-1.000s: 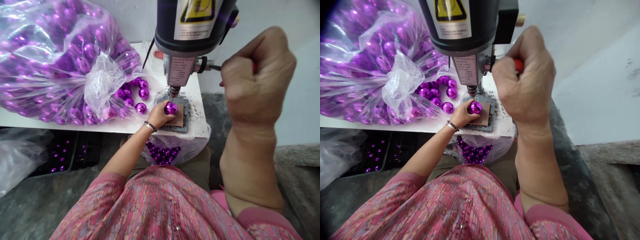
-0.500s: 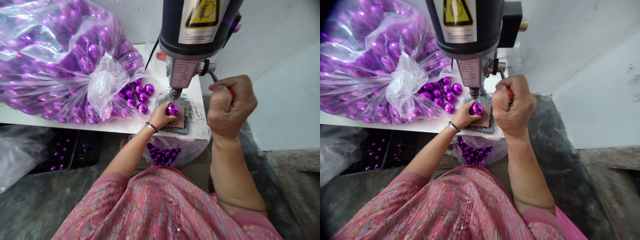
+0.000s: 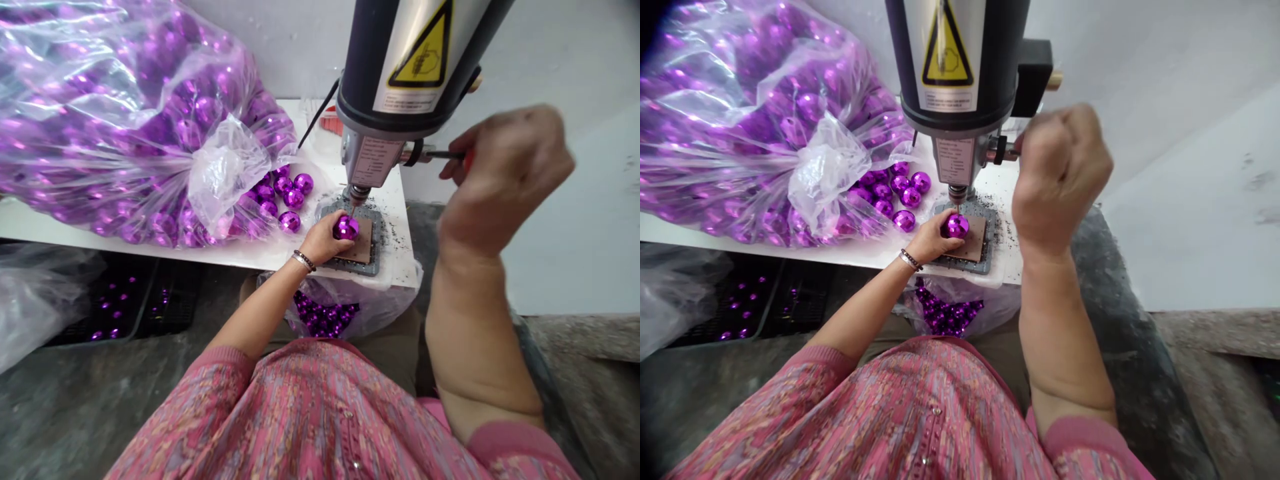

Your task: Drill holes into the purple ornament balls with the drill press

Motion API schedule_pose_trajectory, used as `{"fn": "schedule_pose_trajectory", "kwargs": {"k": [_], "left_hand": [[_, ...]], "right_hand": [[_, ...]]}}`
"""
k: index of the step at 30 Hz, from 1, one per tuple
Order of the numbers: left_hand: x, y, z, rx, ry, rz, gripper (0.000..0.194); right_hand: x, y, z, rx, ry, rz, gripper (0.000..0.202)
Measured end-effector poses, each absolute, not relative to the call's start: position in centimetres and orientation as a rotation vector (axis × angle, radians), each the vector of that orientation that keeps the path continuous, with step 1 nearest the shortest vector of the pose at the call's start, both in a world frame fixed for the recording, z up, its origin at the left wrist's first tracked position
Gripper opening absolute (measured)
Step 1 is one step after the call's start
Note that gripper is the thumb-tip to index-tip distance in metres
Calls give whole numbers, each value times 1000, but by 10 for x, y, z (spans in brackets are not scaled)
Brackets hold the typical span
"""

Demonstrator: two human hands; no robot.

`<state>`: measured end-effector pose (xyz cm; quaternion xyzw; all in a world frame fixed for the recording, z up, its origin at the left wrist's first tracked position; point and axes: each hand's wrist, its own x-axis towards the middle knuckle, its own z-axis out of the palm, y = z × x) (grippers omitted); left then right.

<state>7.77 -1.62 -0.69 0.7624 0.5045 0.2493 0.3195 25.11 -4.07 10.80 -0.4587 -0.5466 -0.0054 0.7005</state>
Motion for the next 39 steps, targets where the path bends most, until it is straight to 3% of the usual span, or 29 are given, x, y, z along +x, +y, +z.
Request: {"fn": "schedule_pose_trajectory", "kwargs": {"k": [5, 7, 10, 13, 15, 18, 25, 29, 33, 36, 39], "left_hand": [[51, -25, -17, 2161, 1069, 686, 81], [37, -21, -12, 2172, 1083, 722, 74], [18, 2, 5, 2077, 1488, 822, 41], [8, 35, 21, 2023, 1982, 645, 40], [7, 54, 24, 2030, 2047, 391, 48], [10, 68, 18, 2077, 2001, 194, 66], [13, 74, 14, 2139, 1967, 187, 67], [14, 65, 26, 2068, 1939, 318, 56], [16, 37, 33, 1731, 1433, 662, 42], [24, 15, 28, 1388, 1128, 651, 35], [36, 2, 20, 1253, 1106, 628, 33]], "right_hand": [[252, -36, 134, -1054, -1152, 140, 35], [250, -39, 131, -1060, -1130, 183, 34], [248, -44, 127, -1048, -1129, 194, 35], [247, -45, 126, -1059, -1137, 192, 37], [247, -46, 126, -1063, -1139, 192, 36], [246, -46, 127, -1039, -1122, 198, 35], [246, -42, 126, -994, -1109, 201, 30], [246, -43, 127, -1025, -1130, 209, 25], [248, -38, 133, -1004, -1151, 206, 27], [251, -31, 135, -954, -1182, 191, 28], [255, -26, 134, -914, -1249, 149, 31]]}}
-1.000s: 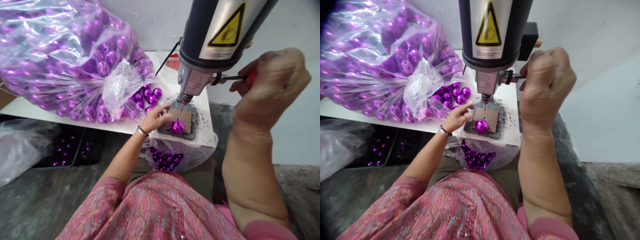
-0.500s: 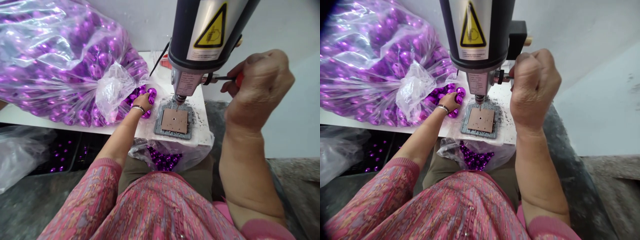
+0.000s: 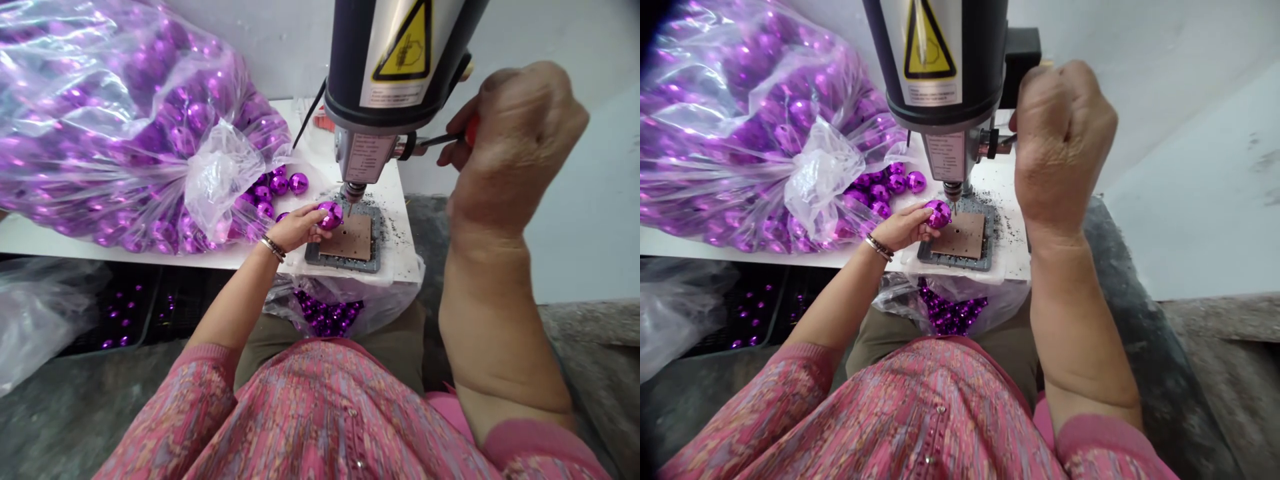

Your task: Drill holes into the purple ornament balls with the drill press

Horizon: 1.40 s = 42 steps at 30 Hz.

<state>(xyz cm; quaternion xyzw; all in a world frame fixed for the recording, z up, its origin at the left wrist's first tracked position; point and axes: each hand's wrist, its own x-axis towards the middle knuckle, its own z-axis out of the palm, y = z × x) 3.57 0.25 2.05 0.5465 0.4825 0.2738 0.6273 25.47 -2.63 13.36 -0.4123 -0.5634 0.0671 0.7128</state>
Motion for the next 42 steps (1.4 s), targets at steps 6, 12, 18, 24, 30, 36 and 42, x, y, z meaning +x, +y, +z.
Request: {"fn": "schedule_pose_trajectory", "kwargs": {"k": [6, 12, 18, 24, 30, 36, 42], "left_hand": [[49, 0, 12, 1510, 1187, 541, 36], [53, 1, 9, 1796, 1302, 508, 53], [67, 1, 12, 2024, 1362, 476, 61], [77, -1, 9, 1997, 1349, 477, 67], [76, -4, 8, 1955, 1359, 491, 69], [75, -2, 2, 1972, 1328, 512, 68], [72, -1, -3, 1982, 1280, 513, 67]], "right_hand": [[254, -30, 134, -980, -1254, 153, 32], [253, -35, 137, -1027, -1277, 171, 27], [254, -36, 135, -985, -1282, 166, 27], [252, -40, 135, -997, -1256, 231, 25], [251, -63, 109, -1096, -1301, 84, 19], [249, -67, 86, -1117, -1311, -20, 19], [250, -63, 70, -1064, -1308, -79, 18]]}}
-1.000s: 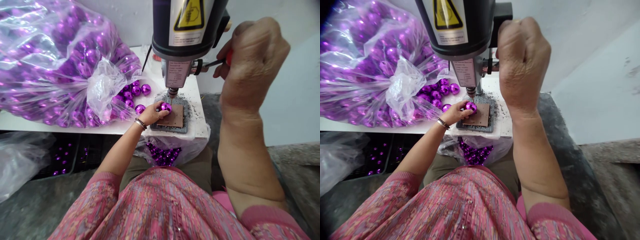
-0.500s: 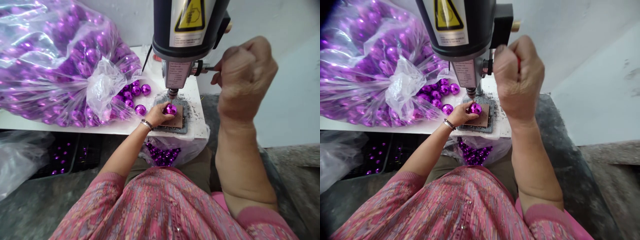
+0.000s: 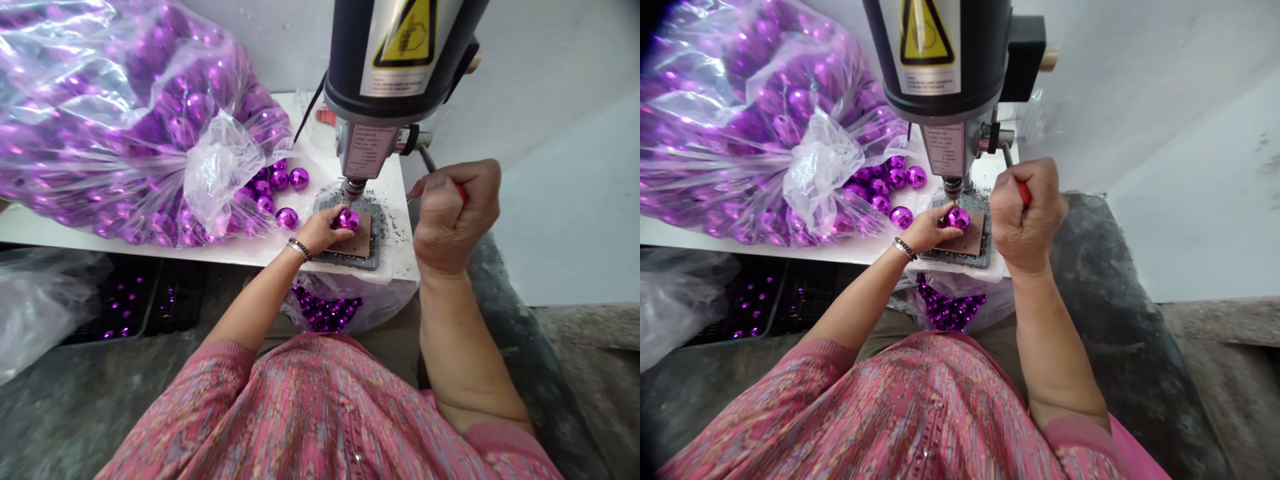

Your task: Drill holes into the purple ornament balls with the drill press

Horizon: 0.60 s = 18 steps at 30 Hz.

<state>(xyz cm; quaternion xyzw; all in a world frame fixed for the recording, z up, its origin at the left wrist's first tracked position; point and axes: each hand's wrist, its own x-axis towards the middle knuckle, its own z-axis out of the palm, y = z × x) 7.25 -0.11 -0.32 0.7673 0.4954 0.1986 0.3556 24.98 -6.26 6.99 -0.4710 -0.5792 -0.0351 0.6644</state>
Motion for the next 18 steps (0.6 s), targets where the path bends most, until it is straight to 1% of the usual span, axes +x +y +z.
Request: {"fn": "schedule_pose_trajectory", "kwargs": {"k": [9, 11, 13, 16, 18], "left_hand": [[74, -6, 5, 1916, 1324, 512, 70], [74, -5, 4, 1900, 1316, 516, 70], [73, -4, 2, 1880, 1302, 526, 72], [70, -4, -4, 1834, 1278, 555, 74], [64, -8, -8, 1847, 1211, 579, 74]], "right_hand": [[245, -56, 34, -1017, -1226, -98, 28], [245, -55, 33, -998, -1213, -94, 31], [246, -53, 46, -986, -1198, -99, 34], [247, -47, 84, -1004, -1191, -74, 38], [248, -42, 109, -1039, -1128, 53, 39]]}}
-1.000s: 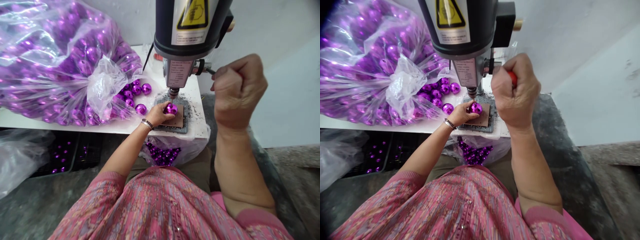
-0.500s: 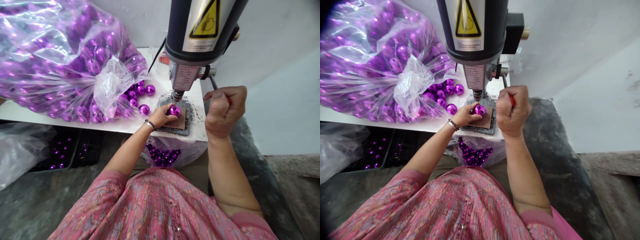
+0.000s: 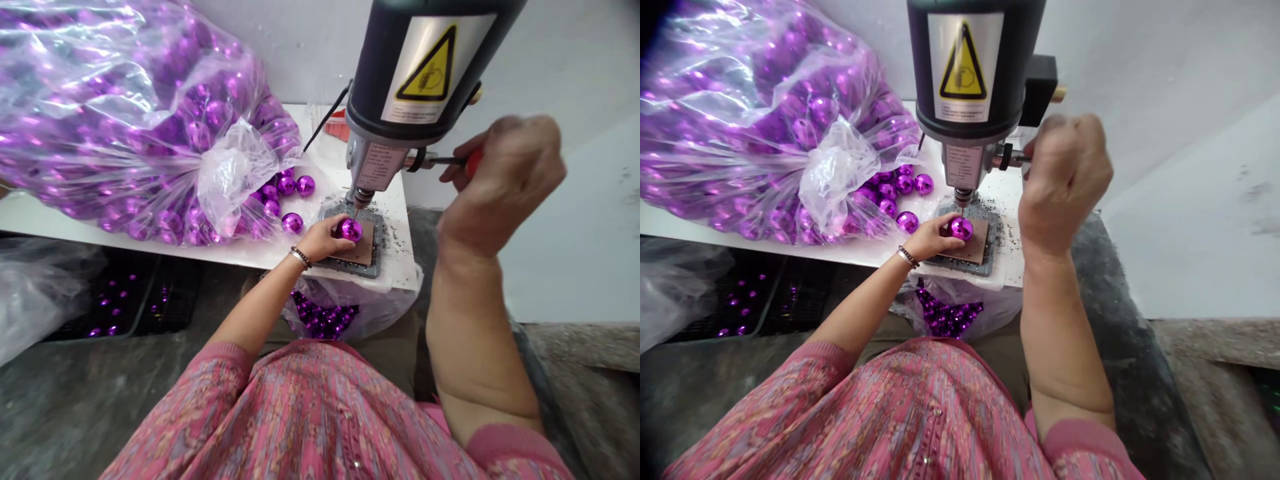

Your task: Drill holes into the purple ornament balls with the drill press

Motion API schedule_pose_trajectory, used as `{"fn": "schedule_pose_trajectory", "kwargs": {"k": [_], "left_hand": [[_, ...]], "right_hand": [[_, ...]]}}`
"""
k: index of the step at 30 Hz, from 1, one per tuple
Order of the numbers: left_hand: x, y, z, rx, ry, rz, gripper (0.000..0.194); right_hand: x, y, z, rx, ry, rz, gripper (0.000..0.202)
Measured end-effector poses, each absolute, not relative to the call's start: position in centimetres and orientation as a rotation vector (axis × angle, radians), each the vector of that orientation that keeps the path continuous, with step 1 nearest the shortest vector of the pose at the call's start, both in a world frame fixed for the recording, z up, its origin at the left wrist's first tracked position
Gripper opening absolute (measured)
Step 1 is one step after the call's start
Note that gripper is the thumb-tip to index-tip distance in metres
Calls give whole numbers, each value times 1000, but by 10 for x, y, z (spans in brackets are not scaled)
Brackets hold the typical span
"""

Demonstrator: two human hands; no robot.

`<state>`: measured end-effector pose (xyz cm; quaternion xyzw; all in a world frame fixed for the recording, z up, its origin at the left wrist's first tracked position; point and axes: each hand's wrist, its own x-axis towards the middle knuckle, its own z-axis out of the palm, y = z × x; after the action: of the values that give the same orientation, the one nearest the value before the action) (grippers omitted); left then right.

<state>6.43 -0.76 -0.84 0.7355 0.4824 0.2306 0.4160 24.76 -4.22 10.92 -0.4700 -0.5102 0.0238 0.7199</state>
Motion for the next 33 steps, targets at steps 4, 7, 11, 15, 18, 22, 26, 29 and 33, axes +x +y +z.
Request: {"fn": "schedule_pose_trajectory", "kwargs": {"k": [4, 7, 11, 15, 18, 22, 26, 29, 33], "left_hand": [[45, -16, -10, 2055, 985, 573, 82], [25, -12, 2, 2133, 1144, 576, 62], [1, 9, 24, 2184, 1821, 422, 40], [-9, 21, 30, 2122, 1932, -160, 47], [-9, 19, 23, 2162, 1772, -186, 48], [-10, 14, 13, 2089, 1646, 246, 53], [0, 7, 11, 1584, 1276, 823, 50], [18, 3, 10, 1063, 1010, 854, 30], [37, 2, 4, 708, 902, 755, 22]], "right_hand": [[245, -39, 129, -1017, -1067, 166, 37], [242, -41, 125, -987, -1074, 175, 36], [242, -43, 122, -993, -1082, 196, 36], [241, -44, 123, -1018, -1064, 184, 35], [241, -46, 122, -1054, -1068, 169, 36], [240, -48, 122, -1063, -1072, 171, 37], [241, -48, 124, -1095, -1079, 190, 36], [243, -46, 124, -1062, -1097, 180, 36], [246, -45, 123, -1069, -1136, 171, 34]]}}
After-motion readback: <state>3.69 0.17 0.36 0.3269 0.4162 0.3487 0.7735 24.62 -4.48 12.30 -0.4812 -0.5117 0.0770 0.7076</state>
